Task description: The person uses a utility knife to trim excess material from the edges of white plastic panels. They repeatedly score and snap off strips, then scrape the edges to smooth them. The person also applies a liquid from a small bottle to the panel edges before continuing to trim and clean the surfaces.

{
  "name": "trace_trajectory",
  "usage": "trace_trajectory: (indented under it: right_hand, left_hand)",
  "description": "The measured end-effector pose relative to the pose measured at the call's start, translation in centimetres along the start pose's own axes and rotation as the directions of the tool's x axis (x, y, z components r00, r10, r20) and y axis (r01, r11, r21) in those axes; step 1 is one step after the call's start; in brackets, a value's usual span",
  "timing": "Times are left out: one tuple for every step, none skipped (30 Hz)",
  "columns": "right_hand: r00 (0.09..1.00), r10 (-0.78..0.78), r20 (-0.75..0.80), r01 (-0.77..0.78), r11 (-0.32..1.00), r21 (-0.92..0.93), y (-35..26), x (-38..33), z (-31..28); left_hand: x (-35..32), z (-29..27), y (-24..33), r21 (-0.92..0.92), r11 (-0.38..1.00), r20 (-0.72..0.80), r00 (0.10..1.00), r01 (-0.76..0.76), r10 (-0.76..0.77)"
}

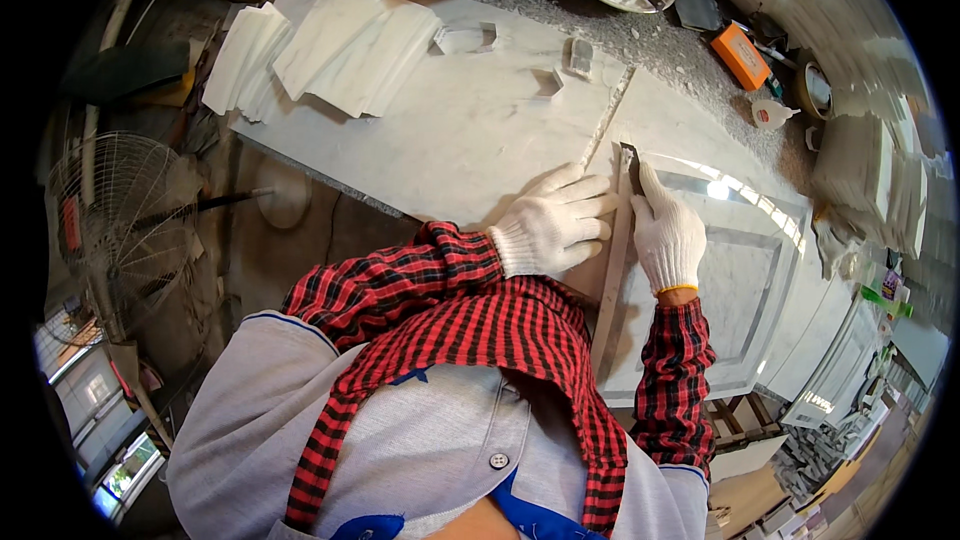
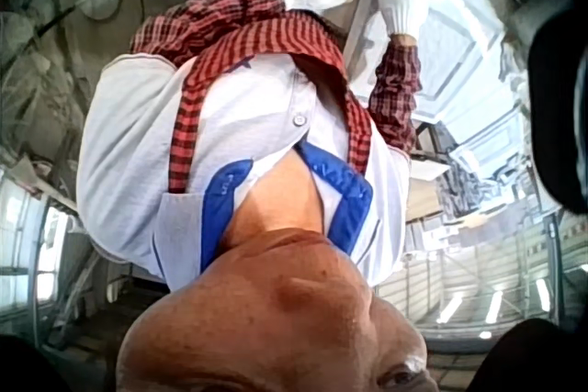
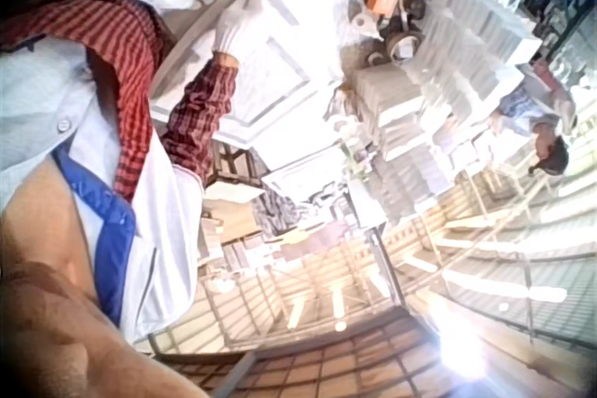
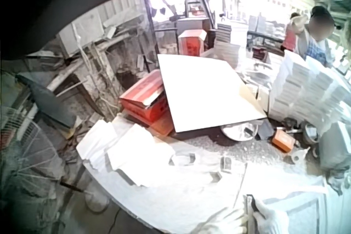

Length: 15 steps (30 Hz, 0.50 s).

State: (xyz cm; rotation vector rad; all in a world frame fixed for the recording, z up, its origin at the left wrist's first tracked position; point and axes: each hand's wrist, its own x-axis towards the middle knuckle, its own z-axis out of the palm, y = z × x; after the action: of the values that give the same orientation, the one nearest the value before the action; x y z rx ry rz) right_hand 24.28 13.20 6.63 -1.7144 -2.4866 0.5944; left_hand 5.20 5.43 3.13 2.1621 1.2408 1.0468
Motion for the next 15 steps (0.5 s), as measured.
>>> trace_trajectory:
  right_hand:
    - [1.000,-0.010,0.009,0.011,1.000,-0.006,0.2,-0.1,-0.1]
    - [1.000,-0.020,0.018,0.020,1.000,-0.011,0.4,-0.3,-0.2]
    - [0.999,-0.029,0.043,0.028,1.000,0.013,0.3,-0.5,-0.7]
    - [0.997,-0.038,0.068,0.035,0.999,0.037,0.2,-0.6,-1.3]
    - [0.995,-0.047,0.093,0.041,0.997,0.061,0.2,-0.8,-1.7]
    - [0.991,-0.053,0.122,0.030,0.983,0.183,1.1,-1.2,-1.6]
    - [0.987,-0.061,0.151,0.014,0.955,0.298,2.6,-1.7,-1.1]
    - [0.981,-0.074,0.179,-0.005,0.913,0.408,3.5,-2.4,-0.9]
    - [0.976,-0.023,0.216,-0.092,0.856,0.508,3.7,-3.2,-0.9]
    - [0.974,0.047,0.222,-0.164,0.824,0.542,3.7,-3.7,-1.1]
    - [0.966,0.116,0.232,-0.233,0.784,0.575,3.6,-4.1,-1.2]
    - [0.950,0.191,0.246,-0.304,0.735,0.606,3.3,-4.6,-1.1]
    - [0.967,0.172,0.188,-0.254,0.710,0.657,2.7,-5.0,-0.9]
    - [0.959,0.203,0.196,-0.282,0.705,0.651,2.1,-5.3,-0.7]
    - [0.952,0.234,0.200,-0.307,0.699,0.645,1.4,-5.6,-0.5]
  left_hand:
    - [0.1,0.0,0.0,-0.008,1.000,-0.003,1.000,-0.001,0.001]
    - [0.1,0.1,0.0,-0.016,1.000,-0.004,1.000,-0.003,0.003]
    - [0.0,0.2,-0.2,-0.038,0.999,0.005,1.000,-0.011,0.012]
    - [-0.2,0.4,-0.6,-0.061,0.998,0.015,1.000,-0.020,0.021]
    - [-0.3,0.6,-0.8,-0.084,0.996,0.025,0.999,-0.028,0.030]
    - [-0.3,0.5,-0.7,-0.100,0.994,-0.028,0.999,-0.042,0.039]
    - [-0.3,0.4,-0.6,-0.120,0.991,-0.082,0.995,-0.057,0.048]
    - [-0.3,0.3,-0.5,-0.139,0.988,-0.137,0.989,-0.074,0.054]
    - [-0.4,0.2,-0.5,-0.162,0.984,-0.134,0.989,-0.079,0.057]
    - [-0.4,0.2,-0.6,-0.185,0.979,-0.131,0.990,-0.084,0.060]
    - [-0.3,0.1,-0.6,-0.207,0.974,-0.127,0.990,-0.088,0.063]
    - [-0.2,0.1,-0.6,-0.198,0.974,-0.151,0.985,-0.114,0.084]
    - [-0.1,0.1,-0.5,-0.188,0.972,-0.174,0.979,-0.139,0.106]
    - [0.0,0.0,-0.4,-0.177,0.971,-0.198,0.972,-0.163,0.127]
    - [0.1,-0.1,-0.2,-0.147,0.978,-0.186,0.976,-0.146,0.118]
